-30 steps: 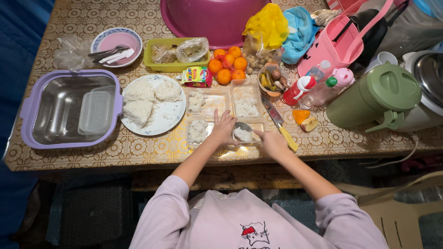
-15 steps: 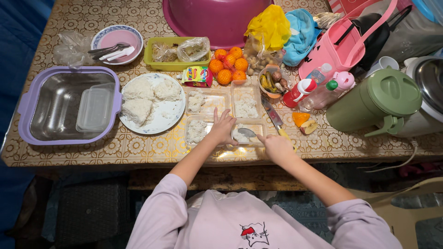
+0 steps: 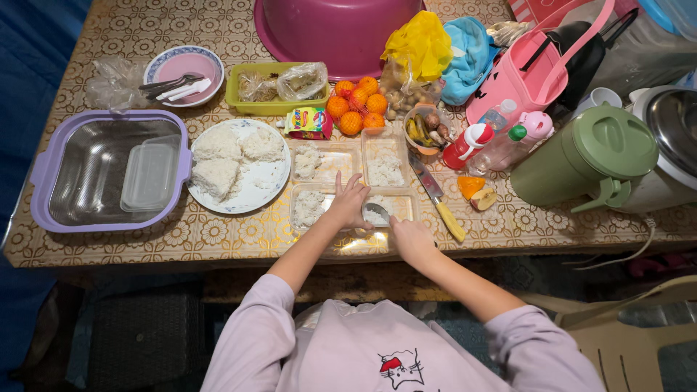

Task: The person arranges empty plastic food containers on a table, then spoons rice from a plate into the containers, pressing it down by hand. They then open a plastic bag of cooked side dish and spoon portions of it into the containers to assemble packed lunch boxes.

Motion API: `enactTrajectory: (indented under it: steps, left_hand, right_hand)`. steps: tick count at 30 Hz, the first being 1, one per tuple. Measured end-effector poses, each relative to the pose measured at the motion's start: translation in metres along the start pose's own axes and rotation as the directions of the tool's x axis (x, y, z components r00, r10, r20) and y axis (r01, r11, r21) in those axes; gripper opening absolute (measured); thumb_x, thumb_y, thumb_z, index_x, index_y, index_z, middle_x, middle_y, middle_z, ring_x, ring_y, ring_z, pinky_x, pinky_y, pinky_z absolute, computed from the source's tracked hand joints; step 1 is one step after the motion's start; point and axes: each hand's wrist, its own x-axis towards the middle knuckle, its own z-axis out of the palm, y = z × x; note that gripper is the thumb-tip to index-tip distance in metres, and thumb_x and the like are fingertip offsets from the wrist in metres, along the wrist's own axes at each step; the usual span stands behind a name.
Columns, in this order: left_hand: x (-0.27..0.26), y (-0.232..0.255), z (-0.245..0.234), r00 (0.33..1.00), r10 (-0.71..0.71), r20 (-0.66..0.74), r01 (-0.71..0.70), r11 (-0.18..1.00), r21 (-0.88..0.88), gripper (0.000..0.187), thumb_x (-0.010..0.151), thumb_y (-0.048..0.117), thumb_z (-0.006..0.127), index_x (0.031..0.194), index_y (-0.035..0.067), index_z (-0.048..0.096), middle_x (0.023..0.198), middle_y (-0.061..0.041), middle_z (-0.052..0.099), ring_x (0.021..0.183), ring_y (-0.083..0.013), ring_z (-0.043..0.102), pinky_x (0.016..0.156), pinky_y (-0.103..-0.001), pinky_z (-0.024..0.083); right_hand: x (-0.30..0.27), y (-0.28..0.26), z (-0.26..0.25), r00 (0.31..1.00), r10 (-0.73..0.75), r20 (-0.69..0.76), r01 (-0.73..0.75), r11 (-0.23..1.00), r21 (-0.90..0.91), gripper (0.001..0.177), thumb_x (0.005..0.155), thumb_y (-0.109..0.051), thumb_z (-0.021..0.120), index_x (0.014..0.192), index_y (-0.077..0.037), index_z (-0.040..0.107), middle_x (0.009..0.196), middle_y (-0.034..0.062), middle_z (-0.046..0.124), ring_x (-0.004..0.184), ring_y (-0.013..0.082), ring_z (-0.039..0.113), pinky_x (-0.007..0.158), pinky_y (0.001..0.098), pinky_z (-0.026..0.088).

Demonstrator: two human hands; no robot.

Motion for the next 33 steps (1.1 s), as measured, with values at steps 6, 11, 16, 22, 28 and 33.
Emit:
enactTrajectory:
  steps: [6, 11, 16, 22, 28, 33]
  left_hand:
    - [-0.007, 0.002, 0.004, 0.999, -0.029, 0.021, 0.029, 1.0, -0.005, 0.113, 0.048, 0.057, 0.092, 0.138, 0.002, 0.054, 0.138, -0.014, 0.054, 0.153, -0.0347, 0.019, 0.12, -0.07, -0.011]
    - [-0.003, 0.001, 0.004, 0.999, -0.033, 0.009, 0.033, 0.999, -0.002, 0.115, 0.047, 0.058, 0.093, 0.14, 0.002, 0.053, 0.14, -0.014, 0.053, 0.153, -0.0347, 0.018, 0.119, -0.07, -0.011]
    - [-0.002, -0.001, 0.006, 0.999, -0.032, 0.004, 0.032, 0.999, -0.005, 0.116, 0.046, 0.058, 0.093, 0.14, 0.002, 0.054, 0.141, -0.014, 0.053, 0.153, -0.0349, 0.017, 0.118, -0.071, -0.012]
    - [-0.003, -0.003, 0.01, 1.0, -0.025, -0.019, 0.025, 1.0, -0.018, 0.115, 0.046, 0.058, 0.094, 0.138, 0.001, 0.054, 0.14, -0.015, 0.053, 0.153, -0.0354, 0.018, 0.118, -0.071, -0.012]
    - [-0.002, -0.006, 0.014, 0.999, -0.018, -0.03, 0.017, 0.999, -0.049, 0.116, 0.044, 0.056, 0.093, 0.139, 0.001, 0.055, 0.137, -0.013, 0.056, 0.152, -0.0349, 0.019, 0.118, -0.071, -0.011]
    - [-0.003, -0.008, 0.016, 0.999, -0.012, -0.043, 0.01, 0.999, -0.038, 0.114, 0.045, 0.058, 0.093, 0.137, 0.001, 0.056, 0.138, -0.014, 0.055, 0.153, -0.0347, 0.02, 0.118, -0.071, -0.011]
  right_hand:
    - [0.018, 0.033, 0.003, 0.959, 0.265, 0.103, -0.274, 0.761, 0.588, 0.035, 0.085, -0.023, 0.072, 0.117, -0.01, 0.076, 0.096, 0.025, 0.075, 0.087, 0.0361, 0.076, 0.082, 0.0432, 0.059]
    - [-0.004, 0.053, -0.029, 0.947, 0.312, 0.082, -0.307, 0.792, 0.528, 0.029, 0.091, -0.025, 0.064, 0.116, -0.019, 0.078, 0.099, 0.0184, 0.076, 0.092, 0.0359, 0.074, 0.083, 0.0446, 0.057]
    - [-0.015, 0.058, -0.054, 0.981, 0.192, -0.005, -0.181, 0.933, 0.311, 0.035, 0.086, -0.021, 0.063, 0.118, -0.026, 0.077, 0.1, 0.014, 0.077, 0.091, 0.0363, 0.072, 0.079, 0.048, 0.057]
    - [-0.007, 0.051, -0.033, 0.999, 0.03, -0.019, -0.029, 0.996, 0.081, 0.034, 0.09, -0.016, 0.058, 0.114, -0.026, 0.079, 0.093, 0.0147, 0.076, 0.088, 0.0319, 0.074, 0.077, 0.0468, 0.058]
    - [0.011, 0.039, -0.026, 0.997, 0.073, 0.039, -0.077, 0.99, 0.119, 0.027, 0.087, -0.02, 0.064, 0.109, -0.024, 0.08, 0.092, 0.0162, 0.075, 0.089, 0.0339, 0.073, 0.077, 0.0476, 0.057]
    - [0.015, 0.038, -0.031, 0.982, 0.129, 0.135, -0.164, 0.943, 0.291, 0.033, 0.079, -0.038, 0.081, 0.105, -0.017, 0.079, 0.094, 0.0131, 0.078, 0.091, 0.0328, 0.074, 0.083, 0.0441, 0.057]
